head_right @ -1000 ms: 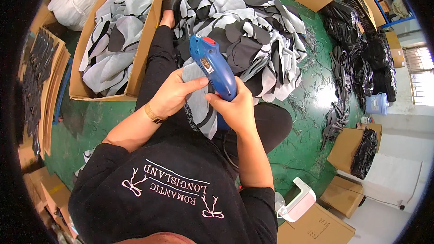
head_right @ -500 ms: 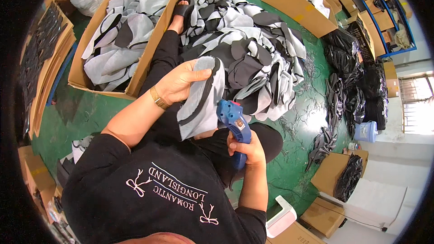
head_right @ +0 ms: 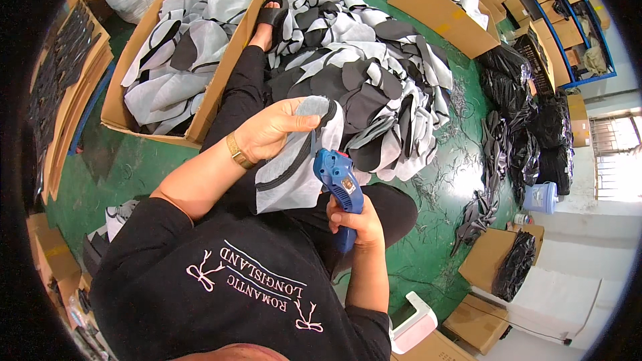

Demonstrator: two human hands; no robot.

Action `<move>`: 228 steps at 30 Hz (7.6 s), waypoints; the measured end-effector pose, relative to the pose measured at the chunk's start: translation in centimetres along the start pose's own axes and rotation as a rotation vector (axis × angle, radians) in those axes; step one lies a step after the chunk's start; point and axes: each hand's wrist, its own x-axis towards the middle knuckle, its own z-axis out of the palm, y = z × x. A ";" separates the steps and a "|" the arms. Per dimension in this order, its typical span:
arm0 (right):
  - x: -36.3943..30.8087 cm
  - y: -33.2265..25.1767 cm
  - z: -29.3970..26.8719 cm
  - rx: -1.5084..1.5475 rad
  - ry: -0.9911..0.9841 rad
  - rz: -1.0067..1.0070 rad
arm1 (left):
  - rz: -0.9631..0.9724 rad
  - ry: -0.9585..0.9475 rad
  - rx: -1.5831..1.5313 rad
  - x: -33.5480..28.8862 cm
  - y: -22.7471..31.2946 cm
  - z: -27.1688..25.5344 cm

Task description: Trimming excess fabric from shoe components using an electric cutter.

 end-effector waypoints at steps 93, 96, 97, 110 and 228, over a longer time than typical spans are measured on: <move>1.7 -4.1 3.3 -0.471 0.473 -0.342 | -0.019 0.052 0.500 -2.5 -2.7 1.2; 2.6 -3.6 3.8 -0.611 0.505 -0.339 | -0.032 0.065 0.431 -2.5 -3.8 1.5; 2.8 -3.4 4.1 -0.533 0.498 -0.324 | -0.048 0.093 0.371 -2.6 -4.0 1.5; 1.6 -3.4 3.6 -0.474 0.467 -0.316 | -0.077 0.220 0.114 -2.9 -3.3 1.4; -3.5 -4.1 3.0 -0.518 0.421 -0.127 | 0.218 0.315 0.398 -2.8 -1.1 1.7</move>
